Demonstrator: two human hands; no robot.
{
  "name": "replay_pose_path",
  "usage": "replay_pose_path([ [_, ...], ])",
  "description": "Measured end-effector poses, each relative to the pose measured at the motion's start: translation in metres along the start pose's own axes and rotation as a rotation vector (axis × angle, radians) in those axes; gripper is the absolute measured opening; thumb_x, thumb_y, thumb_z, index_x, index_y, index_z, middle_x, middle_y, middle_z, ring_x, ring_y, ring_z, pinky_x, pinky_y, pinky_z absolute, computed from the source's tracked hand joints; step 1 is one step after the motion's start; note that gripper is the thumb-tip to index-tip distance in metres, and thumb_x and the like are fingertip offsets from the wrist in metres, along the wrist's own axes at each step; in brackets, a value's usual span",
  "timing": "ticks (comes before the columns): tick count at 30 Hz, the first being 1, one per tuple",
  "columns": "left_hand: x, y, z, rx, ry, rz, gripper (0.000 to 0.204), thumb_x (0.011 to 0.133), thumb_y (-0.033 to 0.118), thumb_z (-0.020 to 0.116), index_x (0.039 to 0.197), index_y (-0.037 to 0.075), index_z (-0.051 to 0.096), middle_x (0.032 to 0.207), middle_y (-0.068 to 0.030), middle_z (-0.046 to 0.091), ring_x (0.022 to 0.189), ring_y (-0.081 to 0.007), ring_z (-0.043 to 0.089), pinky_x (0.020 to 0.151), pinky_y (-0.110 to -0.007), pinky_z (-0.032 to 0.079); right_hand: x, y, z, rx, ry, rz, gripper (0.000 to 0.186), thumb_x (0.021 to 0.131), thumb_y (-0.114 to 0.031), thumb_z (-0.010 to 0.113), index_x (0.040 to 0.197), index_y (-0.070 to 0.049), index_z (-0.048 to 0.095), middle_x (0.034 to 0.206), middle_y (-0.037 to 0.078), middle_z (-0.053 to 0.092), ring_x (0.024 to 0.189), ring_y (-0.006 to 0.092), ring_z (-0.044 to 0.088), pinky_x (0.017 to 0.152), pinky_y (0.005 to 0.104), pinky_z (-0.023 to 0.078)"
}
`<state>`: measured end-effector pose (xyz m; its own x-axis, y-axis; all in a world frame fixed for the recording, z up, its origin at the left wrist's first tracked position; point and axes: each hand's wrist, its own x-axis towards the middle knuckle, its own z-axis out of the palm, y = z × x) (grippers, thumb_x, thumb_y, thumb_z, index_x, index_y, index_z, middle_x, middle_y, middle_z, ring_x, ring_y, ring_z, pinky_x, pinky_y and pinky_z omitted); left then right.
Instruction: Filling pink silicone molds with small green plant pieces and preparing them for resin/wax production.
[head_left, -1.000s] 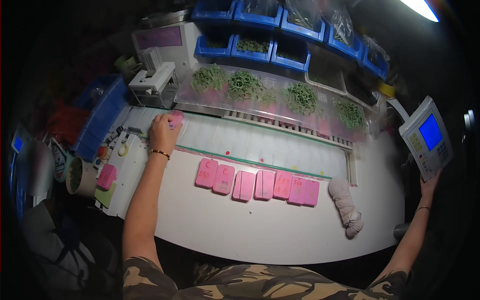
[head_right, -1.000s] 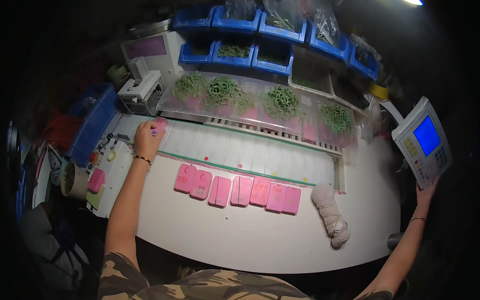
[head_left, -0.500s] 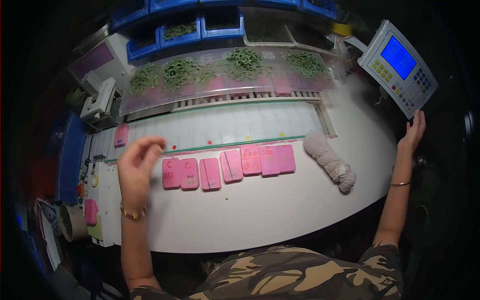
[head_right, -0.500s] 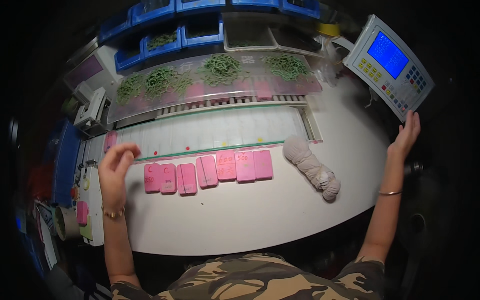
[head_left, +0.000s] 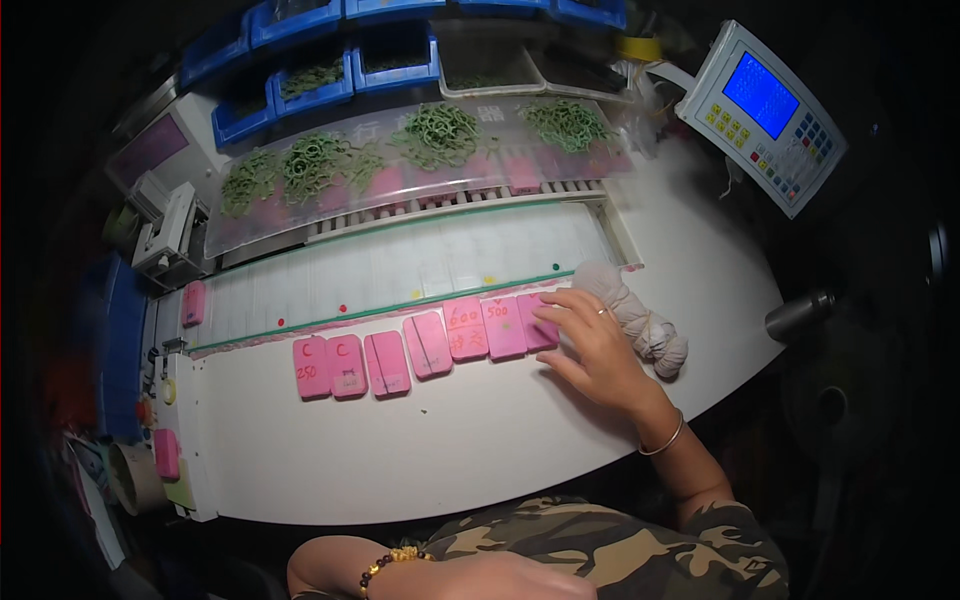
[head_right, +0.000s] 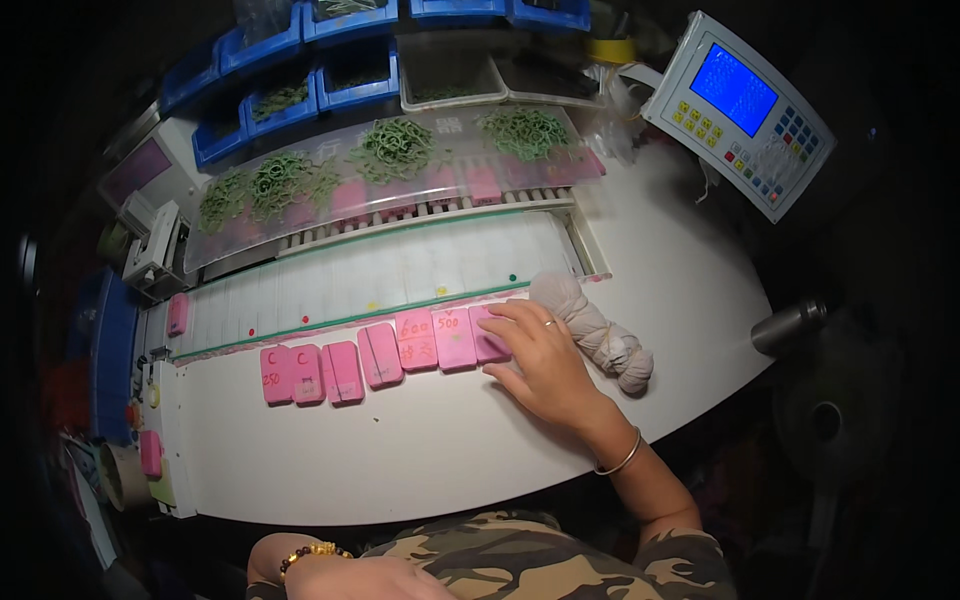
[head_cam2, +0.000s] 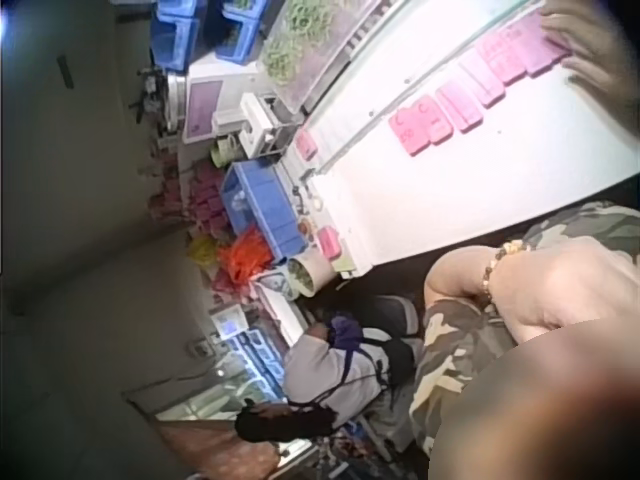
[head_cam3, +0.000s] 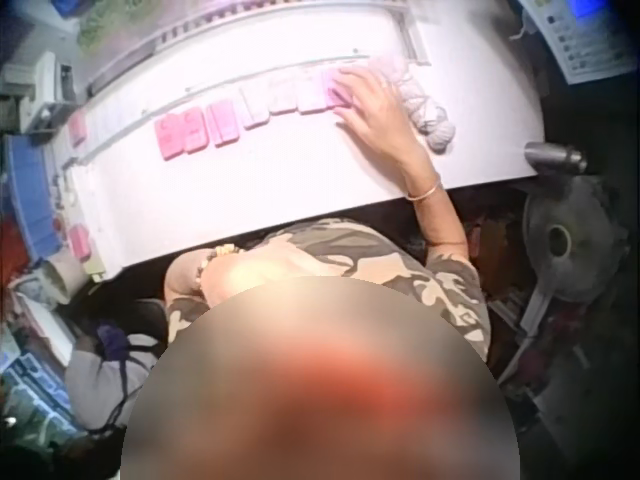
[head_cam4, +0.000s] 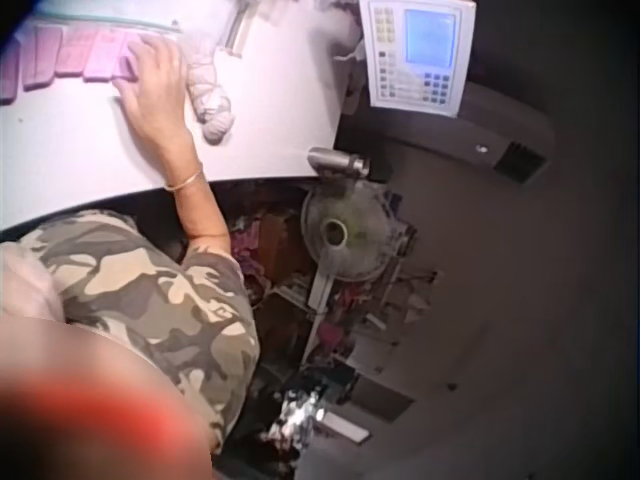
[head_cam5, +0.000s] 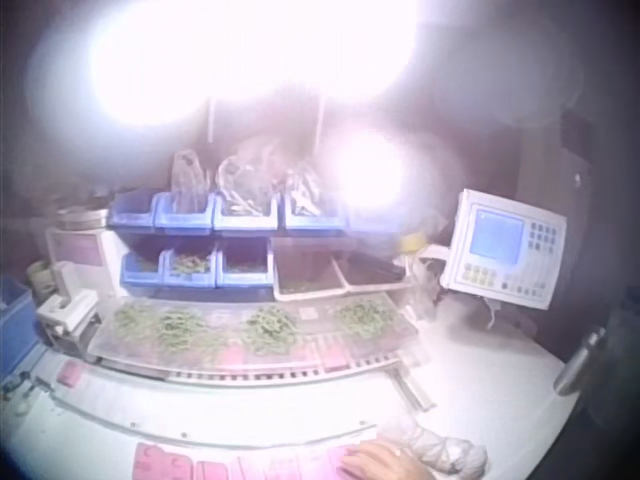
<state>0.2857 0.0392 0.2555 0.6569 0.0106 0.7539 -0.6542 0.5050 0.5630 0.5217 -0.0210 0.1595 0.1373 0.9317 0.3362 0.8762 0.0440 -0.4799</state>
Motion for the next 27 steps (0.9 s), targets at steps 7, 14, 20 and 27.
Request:
replay_pose_path([
  [7, -0.007, -0.016, 0.006, 0.014, 0.129, 0.097, 0.008, 0.084, 0.003, 0.062, 0.082, -0.003, 0.066, 0.078, -0.0137, 0.064, 0.067, -0.0286, 0.06, 0.062, -0.037, 0.048, 0.001, 0.0, 0.013, -0.175, -0.092, 0.008, 0.061, 0.075, -0.015, 0.074, 0.129, -0.002, 0.05, 0.133, 0.016, 0.047, 0.128, 0.0343, 0.042, 0.105, 0.0446, 0.034],
  [14, -0.01, -0.008, -0.013, 0.033, 0.205, 0.038, 0.005, 0.078, 0.004, 0.069, 0.081, 0.0, 0.067, 0.076, -0.01, 0.064, 0.067, -0.0223, 0.059, 0.062, -0.033, 0.046, 0.004, 0.01, 0.016, -0.093, -0.09, 0.033, 0.062, 0.075, -0.013, 0.074, 0.13, -0.002, 0.049, 0.133, 0.018, 0.048, 0.125, 0.0352, 0.045, 0.103, 0.0435, 0.039],
  [20, -0.018, -0.014, -0.023, -0.03, 0.163, 0.113, 0.014, 0.075, 0.002, 0.071, 0.086, -0.006, 0.07, 0.077, -0.0121, 0.064, 0.069, -0.0217, 0.061, 0.06, -0.031, 0.045, 0.006, 0.013, 0.016, -0.092, -0.086, 0.04, 0.057, 0.076, -0.011, 0.073, 0.127, 0.0, 0.05, 0.131, 0.018, 0.049, 0.122, 0.0357, 0.048, 0.101, 0.0433, 0.042],
  [27, 0.011, -0.012, 0.017, -0.191, 0.465, 0.146, 0.027, 0.086, 0.021, 0.074, 0.089, -0.006, 0.072, 0.07, -0.0071, 0.056, 0.048, -0.0146, 0.046, 0.043, -0.025, 0.034, 0.012, 0.021, 0.016, 0.012, -0.093, -0.012, 0.064, 0.072, -0.008, 0.075, 0.129, 0.001, 0.047, 0.127, 0.02, 0.053, 0.12, 0.0379, 0.049, 0.103, 0.0434, 0.04],
])
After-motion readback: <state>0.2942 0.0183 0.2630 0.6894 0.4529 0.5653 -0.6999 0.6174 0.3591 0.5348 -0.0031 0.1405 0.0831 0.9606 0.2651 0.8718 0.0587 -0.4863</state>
